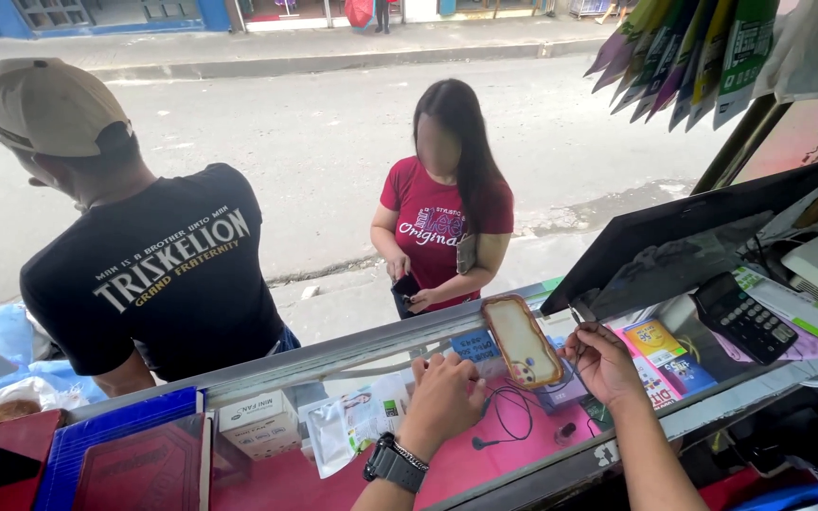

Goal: A technician at a mobile repair service desk receives a smartphone from a customer, inspects it, and plugs it into a charging cable to diagnose power or charging issues.

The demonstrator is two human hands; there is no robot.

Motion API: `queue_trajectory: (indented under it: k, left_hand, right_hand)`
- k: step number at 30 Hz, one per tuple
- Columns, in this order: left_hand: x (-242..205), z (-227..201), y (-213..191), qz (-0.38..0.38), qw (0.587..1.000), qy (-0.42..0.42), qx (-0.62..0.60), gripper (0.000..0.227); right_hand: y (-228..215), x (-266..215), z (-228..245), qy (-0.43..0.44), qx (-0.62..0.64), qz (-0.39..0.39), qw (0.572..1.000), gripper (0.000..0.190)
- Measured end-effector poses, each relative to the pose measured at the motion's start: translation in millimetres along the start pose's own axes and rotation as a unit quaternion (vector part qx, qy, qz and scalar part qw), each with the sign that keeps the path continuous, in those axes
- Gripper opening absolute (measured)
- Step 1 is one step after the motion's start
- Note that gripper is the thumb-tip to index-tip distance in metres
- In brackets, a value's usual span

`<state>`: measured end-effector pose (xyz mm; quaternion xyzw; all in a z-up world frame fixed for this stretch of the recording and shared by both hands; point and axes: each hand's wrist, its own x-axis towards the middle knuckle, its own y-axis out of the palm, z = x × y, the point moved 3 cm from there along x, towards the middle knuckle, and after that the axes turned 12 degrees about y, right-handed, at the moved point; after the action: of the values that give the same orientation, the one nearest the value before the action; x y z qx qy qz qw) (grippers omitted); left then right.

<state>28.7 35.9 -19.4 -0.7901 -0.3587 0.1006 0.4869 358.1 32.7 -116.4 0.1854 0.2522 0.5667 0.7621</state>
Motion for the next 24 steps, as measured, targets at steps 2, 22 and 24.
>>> queue_trajectory:
  k: [2, 22, 24]
  left_hand:
    - [-0.7, 0.6, 0.5, 0.001, 1.0, -0.003, 0.0, 0.029]
    - [1.1, 6.5, 7.2, -0.035, 0.999, 0.018, 0.014, 0.028]
    - [0.7, 7.1, 7.9, -0.034, 0.999, 0.019, 0.012, 0.029]
  right_hand:
    - [0.0, 0.7, -1.2, 0.001, 0.003, 0.001, 1.0, 0.012]
    - [14.4, -7.8, 7.3, 0.04, 0.012, -0.008, 0.999, 0.016]
    - [11.4, -6.6, 6.4, 0.043, 0.024, -0.005, 0.999, 0.015]
